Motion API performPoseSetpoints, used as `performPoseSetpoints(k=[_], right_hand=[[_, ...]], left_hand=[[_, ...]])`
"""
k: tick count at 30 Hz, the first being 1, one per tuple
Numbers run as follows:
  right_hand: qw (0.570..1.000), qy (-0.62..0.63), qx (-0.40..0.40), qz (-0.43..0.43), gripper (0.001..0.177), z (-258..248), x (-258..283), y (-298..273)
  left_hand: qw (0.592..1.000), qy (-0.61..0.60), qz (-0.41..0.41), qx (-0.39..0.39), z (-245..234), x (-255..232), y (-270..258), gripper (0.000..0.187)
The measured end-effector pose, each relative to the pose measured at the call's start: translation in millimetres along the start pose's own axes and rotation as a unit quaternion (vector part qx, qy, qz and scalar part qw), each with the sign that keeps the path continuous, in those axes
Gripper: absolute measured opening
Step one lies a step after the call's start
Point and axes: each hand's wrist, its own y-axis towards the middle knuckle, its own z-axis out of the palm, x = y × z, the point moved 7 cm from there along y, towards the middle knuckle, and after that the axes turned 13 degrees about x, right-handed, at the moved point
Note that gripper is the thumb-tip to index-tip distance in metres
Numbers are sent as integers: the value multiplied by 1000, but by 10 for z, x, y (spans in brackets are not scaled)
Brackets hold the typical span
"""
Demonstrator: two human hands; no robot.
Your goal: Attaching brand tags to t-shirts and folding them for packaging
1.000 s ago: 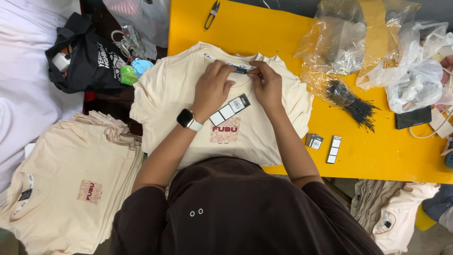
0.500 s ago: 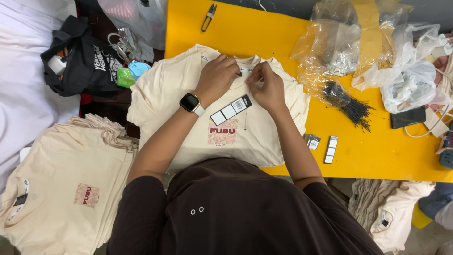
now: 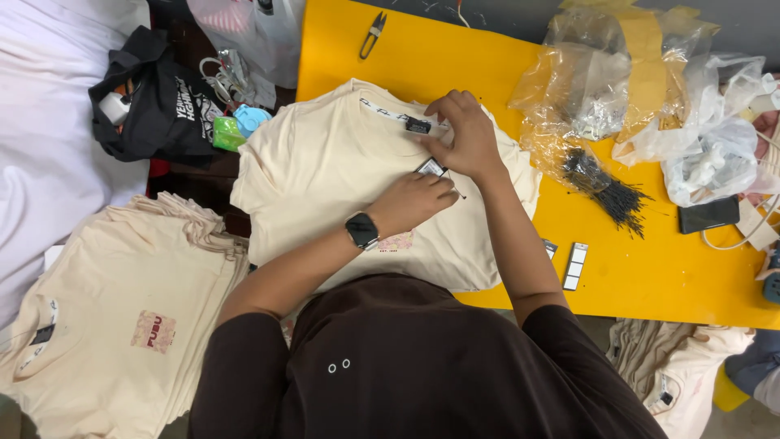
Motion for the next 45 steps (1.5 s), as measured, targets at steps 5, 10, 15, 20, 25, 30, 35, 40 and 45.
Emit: performPoseSetpoints(k=[5, 10, 15, 20, 25, 30, 35, 40, 45], right_hand=[[1000, 17, 1, 10, 24, 205, -81, 221], [993, 111, 6, 30, 10, 342, -138, 428], [925, 372, 45, 58, 7, 522, -318, 463], [905, 418, 32, 69, 13, 292, -136, 315], [913, 400, -52, 68, 15, 366, -267, 108], [982, 81, -164, -53, 4, 170, 298, -25], [983, -9, -173, -61, 6, 201, 372, -37], [982, -46, -171, -62, 7, 198, 419, -29], [984, -55, -152, -76, 17, 172, 567, -14]], left_hand=[[995, 52, -54, -64, 9, -17, 173, 22], [989, 72, -71, -112, 221, -58, 329, 13], [990, 79, -36, -114, -53, -48, 267, 13], [973, -186, -99, -93, -221, 364, 127, 11], [663, -676, -209, -243, 451, 1125, -266, 8], [525, -764, -256, -273, 330, 1179, -432, 7], [516, -772, -253, -273, 365, 1187, -427, 6], [512, -775, -251, -272, 361, 1187, -411, 6], [510, -775, -259, -269, 285, 1162, -422, 5]])
